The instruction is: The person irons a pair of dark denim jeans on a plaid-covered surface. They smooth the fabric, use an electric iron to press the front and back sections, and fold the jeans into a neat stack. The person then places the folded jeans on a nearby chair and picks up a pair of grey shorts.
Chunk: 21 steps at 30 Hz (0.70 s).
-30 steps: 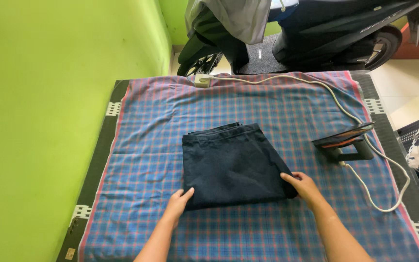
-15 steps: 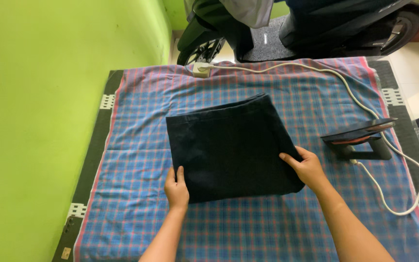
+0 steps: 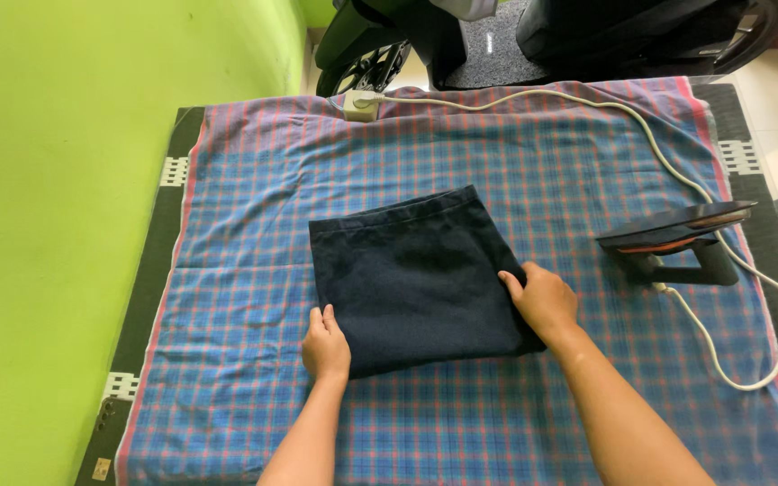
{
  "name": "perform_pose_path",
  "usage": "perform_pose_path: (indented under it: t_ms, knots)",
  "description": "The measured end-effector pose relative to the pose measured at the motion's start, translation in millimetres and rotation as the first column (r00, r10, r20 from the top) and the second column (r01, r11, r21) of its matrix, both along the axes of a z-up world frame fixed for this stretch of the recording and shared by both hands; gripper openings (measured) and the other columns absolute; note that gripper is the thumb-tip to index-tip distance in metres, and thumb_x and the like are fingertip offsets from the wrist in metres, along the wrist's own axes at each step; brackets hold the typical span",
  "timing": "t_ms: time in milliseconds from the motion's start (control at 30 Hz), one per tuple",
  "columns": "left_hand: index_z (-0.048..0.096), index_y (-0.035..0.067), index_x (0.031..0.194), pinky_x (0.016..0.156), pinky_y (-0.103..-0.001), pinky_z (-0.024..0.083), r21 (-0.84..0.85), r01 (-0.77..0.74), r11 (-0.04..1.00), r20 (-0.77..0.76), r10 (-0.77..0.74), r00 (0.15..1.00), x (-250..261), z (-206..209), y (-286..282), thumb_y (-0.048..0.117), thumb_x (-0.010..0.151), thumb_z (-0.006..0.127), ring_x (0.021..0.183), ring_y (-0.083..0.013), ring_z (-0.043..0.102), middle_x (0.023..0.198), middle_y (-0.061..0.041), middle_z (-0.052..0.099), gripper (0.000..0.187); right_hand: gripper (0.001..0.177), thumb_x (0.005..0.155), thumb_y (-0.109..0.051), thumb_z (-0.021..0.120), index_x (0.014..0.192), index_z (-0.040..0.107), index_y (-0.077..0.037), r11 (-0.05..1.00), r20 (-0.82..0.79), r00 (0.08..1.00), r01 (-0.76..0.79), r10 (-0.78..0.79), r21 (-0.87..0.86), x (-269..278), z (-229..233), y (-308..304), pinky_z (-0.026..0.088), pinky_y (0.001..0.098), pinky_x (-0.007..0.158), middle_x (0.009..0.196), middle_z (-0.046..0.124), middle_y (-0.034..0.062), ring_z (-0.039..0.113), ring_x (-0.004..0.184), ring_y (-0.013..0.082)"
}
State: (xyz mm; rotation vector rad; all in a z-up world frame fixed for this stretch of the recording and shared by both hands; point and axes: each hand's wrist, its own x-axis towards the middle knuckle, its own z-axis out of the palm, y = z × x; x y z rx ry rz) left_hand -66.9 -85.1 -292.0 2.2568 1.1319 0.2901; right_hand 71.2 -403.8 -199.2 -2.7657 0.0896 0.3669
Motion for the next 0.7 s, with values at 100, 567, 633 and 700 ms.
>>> perform_pose_path:
  t_ms: [100,567,633,700]
  knots:
    - [0.058,0.011,0.093,0.06,-0.059,0.047,0.1,0.024,0.995,0.034,-0.028,0.999,1,-4,1,0.045,0.107,0.043,0.075,-0.0484,0.066,0.081,-0.02,0.071,0.04,0.054,0.09,-0.042,0.065,0.137,0.063,-0.014,0.978,0.581,0.789,-0.2,0.199,-0.063,-7,6,19,0.042,0.0532,0.106,0.134,0.066,0.0111,0.058,0.131,0.0333]
    - [0.059,0.012,0.088,0.056,-0.057,0.05,0.213,-0.039,0.976,-0.069,0.055,0.996,3,-8,-9,0.047,0.105,0.047,0.065,-0.0454,0.067,0.069,-0.018,0.07,0.041,0.059,0.098,-0.059,0.043,0.153,0.042,-0.04,0.801,0.431,0.68,-0.547,0.594,-0.242,42,-50,131,0.002,0.0712,0.118,0.167,0.027,-0.0054,0.013,0.157,0.0261]
    - [0.059,0.012,0.087,0.056,-0.057,0.05,0.235,-0.05,0.971,-0.065,0.067,0.996,5,-9,-9,0.047,0.105,0.047,0.065,-0.0458,0.067,0.069,-0.018,0.071,0.041,0.059,0.096,-0.059,0.043,0.152,0.042,-0.04,0.813,0.39,0.715,-0.532,0.58,-0.235,45,-48,136,0.001,0.0732,0.115,0.166,0.026,-0.0052,0.011,0.156,0.0277]
    - [0.059,0.012,0.087,0.056,-0.058,0.05,0.264,-0.046,0.963,-0.045,0.06,0.997,3,-12,-10,0.047,0.105,0.047,0.065,-0.0471,0.067,0.071,-0.018,0.071,0.041,0.058,0.098,-0.058,0.044,0.153,0.042,-0.04,0.817,0.375,0.728,-0.539,0.574,-0.204,47,-42,136,0.002,0.0739,0.115,0.167,0.026,-0.0048,0.01,0.157,0.0282]
